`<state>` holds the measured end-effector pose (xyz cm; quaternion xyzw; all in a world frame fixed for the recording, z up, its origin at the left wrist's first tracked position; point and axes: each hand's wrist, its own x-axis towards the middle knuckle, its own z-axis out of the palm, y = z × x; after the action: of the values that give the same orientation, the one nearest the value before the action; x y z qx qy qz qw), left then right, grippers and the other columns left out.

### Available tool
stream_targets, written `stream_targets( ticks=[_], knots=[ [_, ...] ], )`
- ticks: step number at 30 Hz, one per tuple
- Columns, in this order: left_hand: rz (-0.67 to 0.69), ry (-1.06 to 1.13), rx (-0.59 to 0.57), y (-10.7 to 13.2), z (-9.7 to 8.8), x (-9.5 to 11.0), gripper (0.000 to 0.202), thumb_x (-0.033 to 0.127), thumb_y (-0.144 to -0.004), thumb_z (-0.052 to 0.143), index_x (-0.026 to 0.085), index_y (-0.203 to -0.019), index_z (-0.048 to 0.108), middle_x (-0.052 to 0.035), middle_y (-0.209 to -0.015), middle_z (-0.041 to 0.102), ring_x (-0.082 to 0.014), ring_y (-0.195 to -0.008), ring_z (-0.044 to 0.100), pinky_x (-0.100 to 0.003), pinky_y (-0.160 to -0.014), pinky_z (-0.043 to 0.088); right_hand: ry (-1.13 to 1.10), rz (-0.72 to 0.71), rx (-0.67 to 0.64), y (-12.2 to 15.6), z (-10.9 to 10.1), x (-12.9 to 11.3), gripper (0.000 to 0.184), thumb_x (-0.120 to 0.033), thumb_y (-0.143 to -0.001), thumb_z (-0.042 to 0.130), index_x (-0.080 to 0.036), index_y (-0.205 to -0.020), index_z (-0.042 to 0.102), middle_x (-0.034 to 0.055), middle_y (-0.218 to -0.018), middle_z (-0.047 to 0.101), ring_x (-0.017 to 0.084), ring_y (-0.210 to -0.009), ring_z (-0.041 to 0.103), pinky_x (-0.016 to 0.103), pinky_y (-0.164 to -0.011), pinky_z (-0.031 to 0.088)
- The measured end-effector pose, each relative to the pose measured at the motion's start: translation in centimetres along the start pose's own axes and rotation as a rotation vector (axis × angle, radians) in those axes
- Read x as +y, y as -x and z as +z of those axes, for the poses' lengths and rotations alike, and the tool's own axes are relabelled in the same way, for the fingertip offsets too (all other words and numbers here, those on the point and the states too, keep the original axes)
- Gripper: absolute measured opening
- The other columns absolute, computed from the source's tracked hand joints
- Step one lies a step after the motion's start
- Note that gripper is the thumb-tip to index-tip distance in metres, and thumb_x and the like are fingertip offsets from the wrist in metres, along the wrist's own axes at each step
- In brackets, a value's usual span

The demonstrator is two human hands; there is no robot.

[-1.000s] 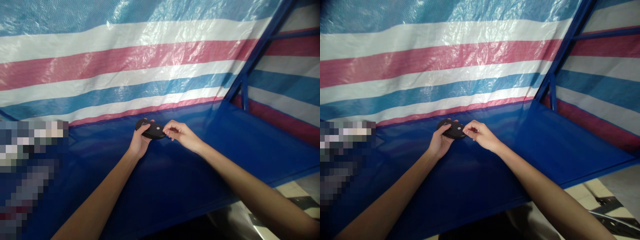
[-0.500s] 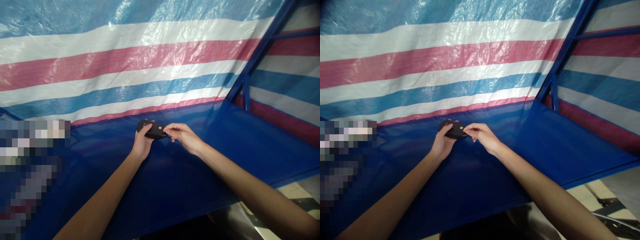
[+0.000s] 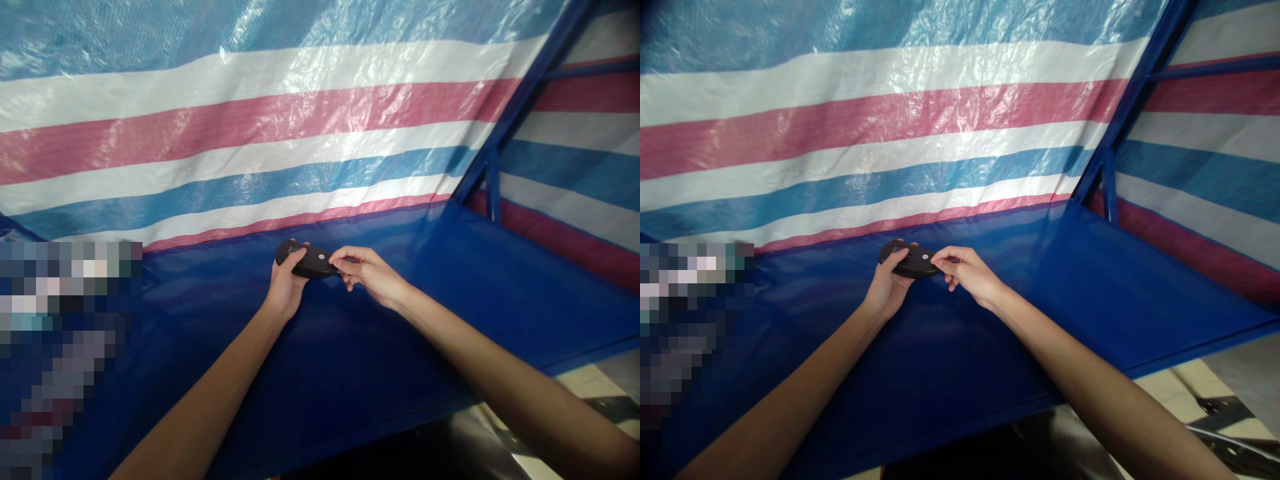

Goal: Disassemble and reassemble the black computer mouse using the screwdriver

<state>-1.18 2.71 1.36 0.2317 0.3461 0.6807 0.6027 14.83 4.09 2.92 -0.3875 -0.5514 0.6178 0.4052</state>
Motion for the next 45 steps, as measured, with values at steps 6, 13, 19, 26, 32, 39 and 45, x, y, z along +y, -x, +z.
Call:
stream_targets(
  ticks=[6,13,19,26,32,39,45],
  knots=[
    [0.002,-0.005,0.010,0.0,0.1,0.0,0.039,0.017,-0.065,0.072,0.021,-0.099,0.056,-0.0013,-0.095,0.067,-0.0162,-0.085,0.064,-0.031,-0.074,0.053,0.033,-0.007,-0.002,-0.2,-0.2,0.2,0.020,-0.032,-0.067,0.070,-0.016,-0.077,0.064,-0.0037,-0.057,0.050,0.008,-0.051,0.047,0.021,-0.044,0.040],
    [-0.004,-0.062,0.031,-0.1,0.1,-0.2,0.039,0.018,-0.065,0.072,0.021,-0.099,0.055,-0.0028,-0.095,0.065,-0.0166,-0.084,0.063,-0.030,-0.069,0.054,0.221,-0.186,0.012,-0.4,-0.3,0.4,0.017,-0.033,-0.076,0.062,-0.016,-0.077,0.061,0.0000,-0.073,0.055,0.010,-0.061,0.049,0.024,-0.054,0.041],
    [0.008,-0.124,0.008,-0.1,0.1,-0.6,0.040,0.022,-0.065,0.073,0.021,-0.101,0.055,-0.0025,-0.095,0.065,-0.0155,-0.084,0.062,-0.029,-0.069,0.053,0.397,-0.306,0.029,-0.6,-0.9,0.7,0.015,-0.031,-0.082,0.054,-0.017,-0.075,0.054,-0.0018,-0.067,0.052,0.010,-0.058,0.044,0.025,-0.055,0.036],
    [-0.015,-0.149,-0.033,0.3,0.1,-0.7,0.043,0.022,-0.066,0.073,0.021,-0.105,0.054,-0.0037,-0.098,0.065,-0.0152,-0.086,0.062,-0.028,-0.071,0.052,0.498,-0.335,0.051,-0.8,-1.3,0.5,0.017,-0.029,-0.080,0.053,-0.016,-0.085,0.063,0.0033,-0.077,0.062,0.014,-0.067,0.053,0.028,-0.061,0.042],
    [-0.029,-0.163,-0.040,0.5,0.4,-0.5,0.043,0.020,-0.066,0.073,0.021,-0.104,0.054,-0.0031,-0.095,0.066,-0.0144,-0.084,0.062,-0.027,-0.070,0.052,0.361,-0.293,0.093,-0.8,-1.4,0.2,0.013,-0.024,-0.071,0.061,-0.017,-0.081,0.055,-0.0010,-0.072,0.059,0.012,-0.060,0.053,0.027,-0.060,0.043],
    [-0.046,-0.195,-0.063,0.6,0.3,-0.5,0.044,0.019,-0.066,0.073,0.022,-0.106,0.055,-0.0033,-0.098,0.067,-0.0156,-0.087,0.062,-0.028,-0.071,0.051,0.384,-0.288,0.147,-0.5,-1.5,-0.4,0.015,-0.020,-0.065,0.064,-0.018,-0.073,0.052,-0.0039,-0.065,0.056,0.010,-0.055,0.052,0.024,-0.053,0.040],
    [-0.041,-0.175,-0.056,0.5,0.3,-0.6,0.041,0.023,-0.068,0.072,0.021,-0.105,0.056,-0.0042,-0.102,0.066,-0.0159,-0.089,0.062,-0.028,-0.073,0.051,0.375,-0.299,0.121,-0.3,-1.7,-0.5,0.013,-0.020,-0.067,0.062,-0.018,-0.074,0.052,-0.0031,-0.066,0.058,0.011,-0.057,0.054,0.025,-0.056,0.042]
  ],
)
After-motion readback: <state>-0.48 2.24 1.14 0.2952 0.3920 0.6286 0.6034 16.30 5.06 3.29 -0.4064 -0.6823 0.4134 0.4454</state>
